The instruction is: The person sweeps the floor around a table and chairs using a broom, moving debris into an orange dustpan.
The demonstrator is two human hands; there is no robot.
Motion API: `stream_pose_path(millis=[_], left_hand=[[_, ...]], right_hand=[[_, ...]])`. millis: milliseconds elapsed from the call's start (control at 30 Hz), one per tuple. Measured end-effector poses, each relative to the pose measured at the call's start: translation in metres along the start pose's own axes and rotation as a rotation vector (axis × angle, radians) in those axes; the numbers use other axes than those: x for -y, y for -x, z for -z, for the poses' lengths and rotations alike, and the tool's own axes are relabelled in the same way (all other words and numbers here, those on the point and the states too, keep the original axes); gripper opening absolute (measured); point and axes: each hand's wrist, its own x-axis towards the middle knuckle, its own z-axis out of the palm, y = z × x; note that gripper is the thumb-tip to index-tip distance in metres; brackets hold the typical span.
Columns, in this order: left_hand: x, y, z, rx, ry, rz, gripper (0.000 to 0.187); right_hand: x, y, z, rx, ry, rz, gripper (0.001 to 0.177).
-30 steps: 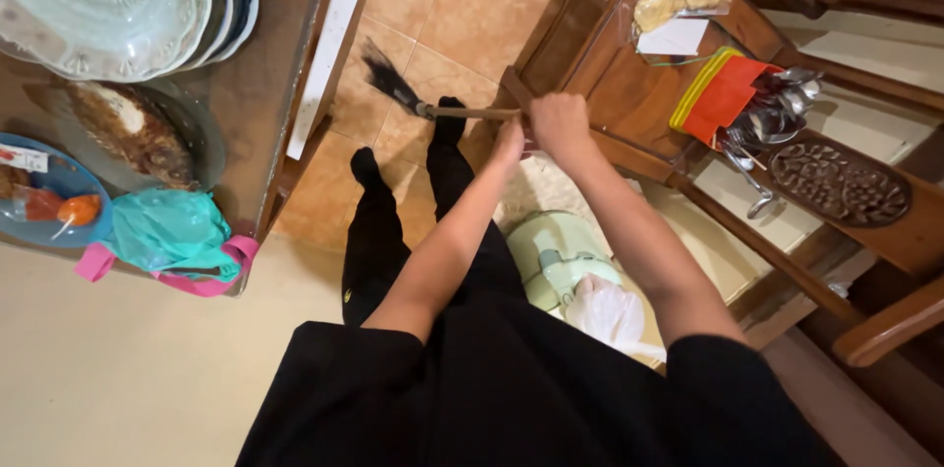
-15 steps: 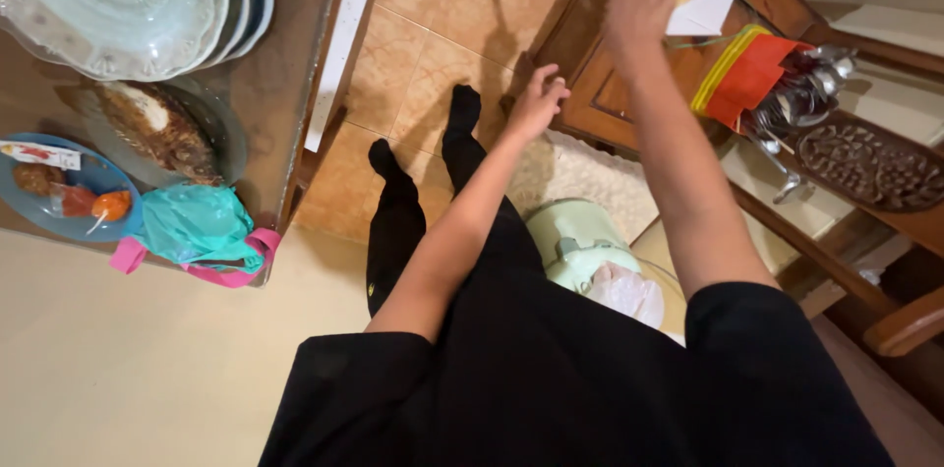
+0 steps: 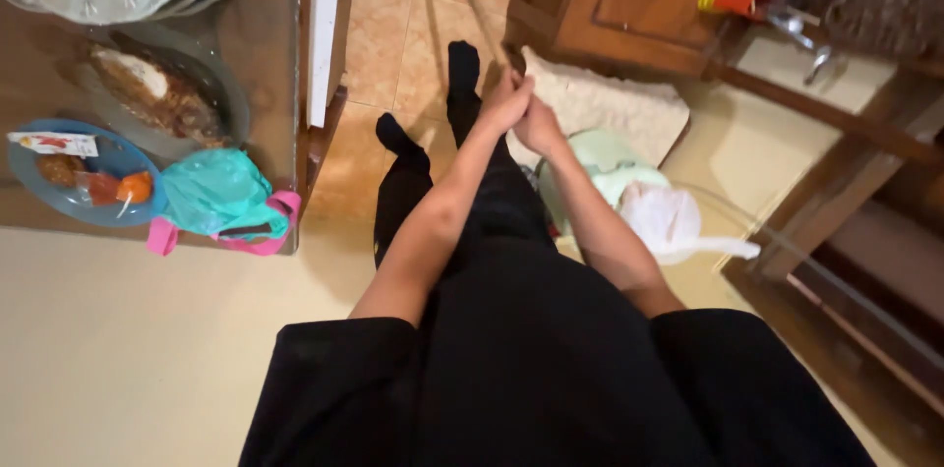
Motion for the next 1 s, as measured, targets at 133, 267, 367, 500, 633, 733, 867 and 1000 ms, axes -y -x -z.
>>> stream_pose_path(millis=[133,267,367,500,633,733,867,1000], left_hand=[[0.043,0.071,0.021,-0.065,0.146,0.092,0.073],[0.072,0.095,0.049,0.099,0.028,0.113,0.046],[0.082,0.109,0.066,0.185,-0.144,0.054,0.043],[0.078,0.118,0.087,0.219,-0.327,0.001,0.044],[0.076,0.124,0.106,0.273,-0.367,0.076,0.054],[0.074,0.122,0.113,0.089,-0.622,-0.003,0.061],[0.061,0.121,0.123,0.196,-0.404,0.111,0.062],[0.049,0.117,0.125,0.194,-0.255,0.143,0.068]], right_hand=[[-0.006,0.057,-0.084,-0.018,-0.284,-0.218,0.041],[0.0,0.087,-0.147,-0.148,-0.282,-0.426,0.034],[0.007,0.094,-0.177,-0.298,-0.538,-0.468,0.027],[0.02,0.086,-0.216,-0.485,-0.772,-0.325,0.022],[0.023,0.069,-0.237,-0.41,-1.352,-0.583,0.023],[0.025,0.038,-0.236,-0.364,-1.251,-0.628,0.027],[0.009,-0.013,-0.205,-0.376,-0.296,-0.705,0.042],[0.016,-0.036,-0.187,-0.365,-0.251,-0.787,0.065]])
